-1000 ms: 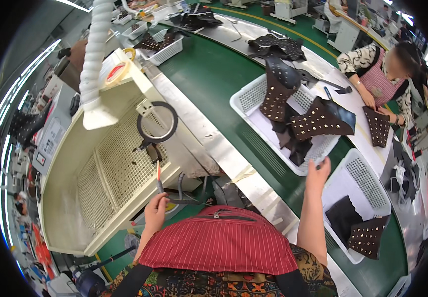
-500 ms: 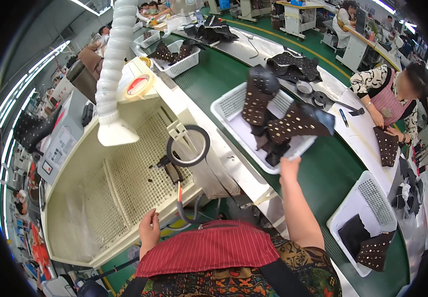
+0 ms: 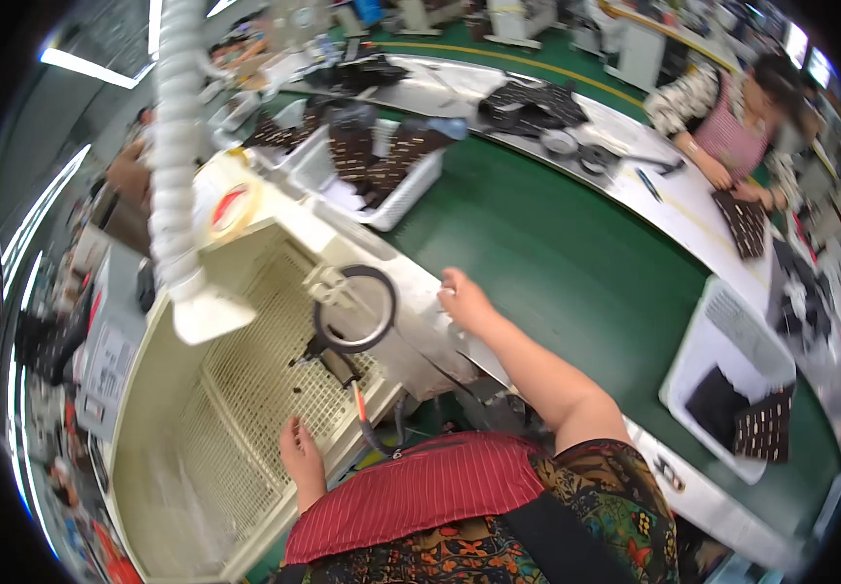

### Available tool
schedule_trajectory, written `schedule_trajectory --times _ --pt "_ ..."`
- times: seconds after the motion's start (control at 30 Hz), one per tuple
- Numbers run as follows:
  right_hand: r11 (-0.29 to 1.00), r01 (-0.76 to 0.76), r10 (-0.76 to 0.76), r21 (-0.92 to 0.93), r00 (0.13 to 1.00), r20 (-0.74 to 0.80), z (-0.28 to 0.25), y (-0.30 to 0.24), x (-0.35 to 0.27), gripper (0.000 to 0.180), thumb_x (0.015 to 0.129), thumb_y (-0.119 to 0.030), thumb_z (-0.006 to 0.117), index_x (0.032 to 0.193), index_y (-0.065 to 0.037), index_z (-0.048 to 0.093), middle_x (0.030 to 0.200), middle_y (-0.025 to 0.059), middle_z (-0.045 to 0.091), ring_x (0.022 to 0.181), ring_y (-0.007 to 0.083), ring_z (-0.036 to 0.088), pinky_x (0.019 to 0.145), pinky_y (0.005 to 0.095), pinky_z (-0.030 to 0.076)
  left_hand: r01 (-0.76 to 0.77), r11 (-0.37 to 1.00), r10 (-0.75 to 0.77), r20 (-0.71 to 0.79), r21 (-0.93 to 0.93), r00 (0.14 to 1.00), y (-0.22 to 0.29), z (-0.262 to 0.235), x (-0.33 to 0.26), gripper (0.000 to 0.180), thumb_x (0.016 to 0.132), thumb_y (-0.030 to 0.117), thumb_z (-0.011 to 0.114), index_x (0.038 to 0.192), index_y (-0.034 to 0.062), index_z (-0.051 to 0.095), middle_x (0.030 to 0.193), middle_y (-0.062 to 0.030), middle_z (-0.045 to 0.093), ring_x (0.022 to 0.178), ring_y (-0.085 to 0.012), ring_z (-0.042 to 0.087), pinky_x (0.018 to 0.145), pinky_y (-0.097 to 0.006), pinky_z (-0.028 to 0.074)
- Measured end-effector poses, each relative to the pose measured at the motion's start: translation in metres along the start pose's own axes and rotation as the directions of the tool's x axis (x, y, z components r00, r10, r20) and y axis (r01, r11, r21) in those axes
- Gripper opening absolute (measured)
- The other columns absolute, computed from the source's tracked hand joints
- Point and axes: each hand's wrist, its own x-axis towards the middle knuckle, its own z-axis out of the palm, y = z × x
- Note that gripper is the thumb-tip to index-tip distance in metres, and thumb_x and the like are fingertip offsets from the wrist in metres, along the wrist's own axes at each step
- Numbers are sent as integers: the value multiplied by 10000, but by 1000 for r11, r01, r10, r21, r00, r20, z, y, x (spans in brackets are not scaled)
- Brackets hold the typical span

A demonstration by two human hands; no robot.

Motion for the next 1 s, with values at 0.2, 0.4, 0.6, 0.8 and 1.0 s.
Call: schedule_trajectory --times 0.2,0.4,0.6,0.8,1.0 --pt "941 0 15 -338 999 40 -81 23 -135 261 914 -299 497 967 -68 607 912 162 641 817 352 614 739 445 483 120 992 -122 30 43 992 -39 22 19 368 976 199 415 1239 -41 509 1147 -222 584 1047 -346 572 881 -391 460" --pt "824 -170 78 -540 979 -189 -153 22 -264 311 917 -346 474 834 -72 595 812 151 631 788 376 608 701 484 479 -267 724 320 33 636 947 -38 28 33 323 865 218 533 1090 4 626 1078 -194 633 989 -338 605 860 -419 475" --pt "802 -398 108 -446 831 -546 -197 34 -372 218 893 -289 529 835 -90 595 792 111 592 779 331 601 686 444 479 -536 614 509 228 580 830 -23 98 43 297 870 209 525 1070 21 638 1073 -174 639 981 -316 611 853 -408 478" --pt "728 -421 -157 -542 666 -729 -240 31 -451 298 731 -206 705 967 -68 585 924 118 573 921 325 560 803 428 450 -596 474 438 414 648 798 -44 114 72 275 874 201 516 1051 38 649 1068 -153 644 973 -294 616 846 -396 480" --pt "571 -518 -133 -636 706 -695 -231 73 -474 499 757 -292 687 1195 -95 548 1220 115 539 1181 299 477 999 444 361 -596 317 345 496 737 797 -91 80 91 257 878 192 508 1032 55 661 1062 -133 649 965 -272 622 838 -385 483"
